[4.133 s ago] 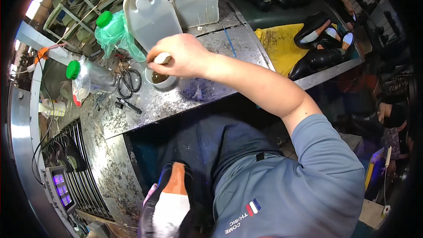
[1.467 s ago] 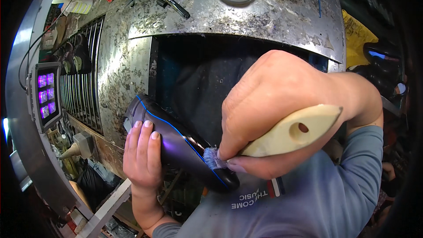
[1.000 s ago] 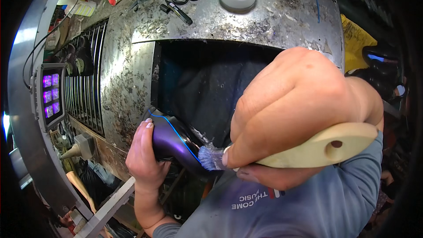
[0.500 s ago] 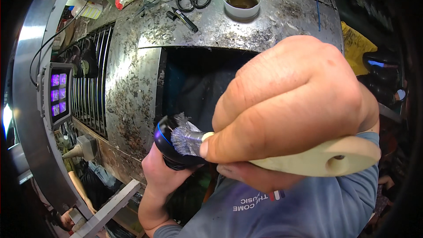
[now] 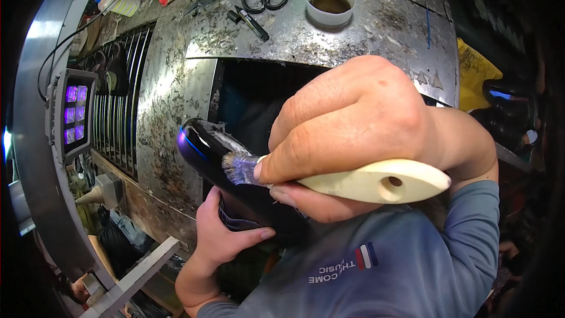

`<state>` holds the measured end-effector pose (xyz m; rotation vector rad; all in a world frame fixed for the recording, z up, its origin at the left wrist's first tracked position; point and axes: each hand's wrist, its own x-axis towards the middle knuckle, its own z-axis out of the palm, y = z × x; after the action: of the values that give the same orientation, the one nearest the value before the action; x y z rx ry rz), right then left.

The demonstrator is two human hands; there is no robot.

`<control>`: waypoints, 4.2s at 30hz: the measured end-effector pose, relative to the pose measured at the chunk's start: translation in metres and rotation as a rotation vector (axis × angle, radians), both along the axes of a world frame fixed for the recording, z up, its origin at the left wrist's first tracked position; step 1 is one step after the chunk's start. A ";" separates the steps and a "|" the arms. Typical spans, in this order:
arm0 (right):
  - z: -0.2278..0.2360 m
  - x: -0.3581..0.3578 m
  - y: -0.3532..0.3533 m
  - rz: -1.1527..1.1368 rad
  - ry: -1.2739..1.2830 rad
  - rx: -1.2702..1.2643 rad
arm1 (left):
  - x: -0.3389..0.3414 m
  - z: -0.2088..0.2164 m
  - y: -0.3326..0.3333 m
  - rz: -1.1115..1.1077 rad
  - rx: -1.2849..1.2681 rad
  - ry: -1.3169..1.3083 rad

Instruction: The person paints the upper part of a black high-heeled shoe with a small brush, repeatedly dipping the brush into a small bowl of liquid on the table. The person rotates the shoe to cover different areas and continues the process throughout the clip.

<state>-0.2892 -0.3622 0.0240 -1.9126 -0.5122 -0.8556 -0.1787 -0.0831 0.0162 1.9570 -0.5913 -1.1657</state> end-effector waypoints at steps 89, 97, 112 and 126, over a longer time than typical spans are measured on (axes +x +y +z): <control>-0.024 0.012 0.009 -0.034 0.146 0.022 | -0.012 -0.013 -0.010 0.219 -0.243 0.425; -0.020 -0.002 0.009 0.107 0.181 -0.048 | -0.011 -0.018 -0.002 0.393 -0.273 0.399; -0.012 -0.014 -0.003 0.270 0.313 -0.089 | -0.004 -0.043 0.016 0.485 -0.310 0.504; -0.006 -0.022 -0.007 0.279 0.281 0.064 | -0.008 -0.078 0.028 0.707 -0.450 0.752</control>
<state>-0.3111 -0.3697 0.0183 -1.8116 -0.5556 -0.4109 -0.1864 -0.0547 -0.0620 1.0640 0.2217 -1.0637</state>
